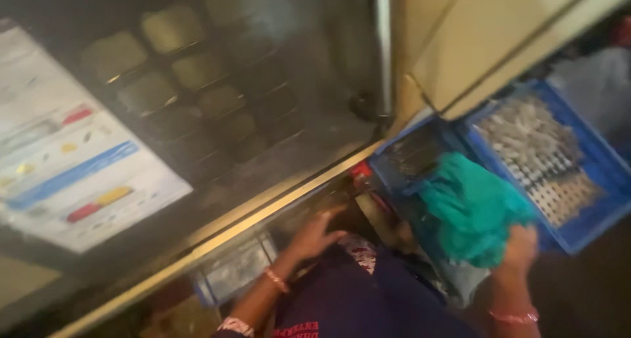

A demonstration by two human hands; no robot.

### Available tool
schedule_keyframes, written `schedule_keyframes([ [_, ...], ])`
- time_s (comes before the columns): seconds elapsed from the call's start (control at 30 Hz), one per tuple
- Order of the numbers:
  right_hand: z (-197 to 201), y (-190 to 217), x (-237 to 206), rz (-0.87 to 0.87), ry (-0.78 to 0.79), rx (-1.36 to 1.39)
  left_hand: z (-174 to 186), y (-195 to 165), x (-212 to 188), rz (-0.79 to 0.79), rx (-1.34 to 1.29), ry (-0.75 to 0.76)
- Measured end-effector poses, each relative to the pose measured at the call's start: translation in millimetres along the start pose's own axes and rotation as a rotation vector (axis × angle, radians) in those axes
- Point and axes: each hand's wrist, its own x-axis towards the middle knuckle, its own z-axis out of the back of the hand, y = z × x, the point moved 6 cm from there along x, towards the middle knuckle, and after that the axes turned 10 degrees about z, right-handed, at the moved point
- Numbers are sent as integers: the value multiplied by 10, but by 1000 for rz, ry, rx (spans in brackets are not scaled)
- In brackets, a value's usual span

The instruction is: The person opens a CNC machine door, retrieves small cylindrical parts from a blue crate, and places them into the machine's chuck. They close the door, press a button on the control panel, and repeat the loading process for additional parts.

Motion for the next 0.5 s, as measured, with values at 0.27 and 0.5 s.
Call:
schedule_keyframes([
  [0.27,-1638,1377,-821,-599,498,1310,-19,-1739,354,-740,-87,-161],
  [0.5,-1898,1763,-1103,-478,386,1483,-18,-1700,581,-698,-214,-357],
])
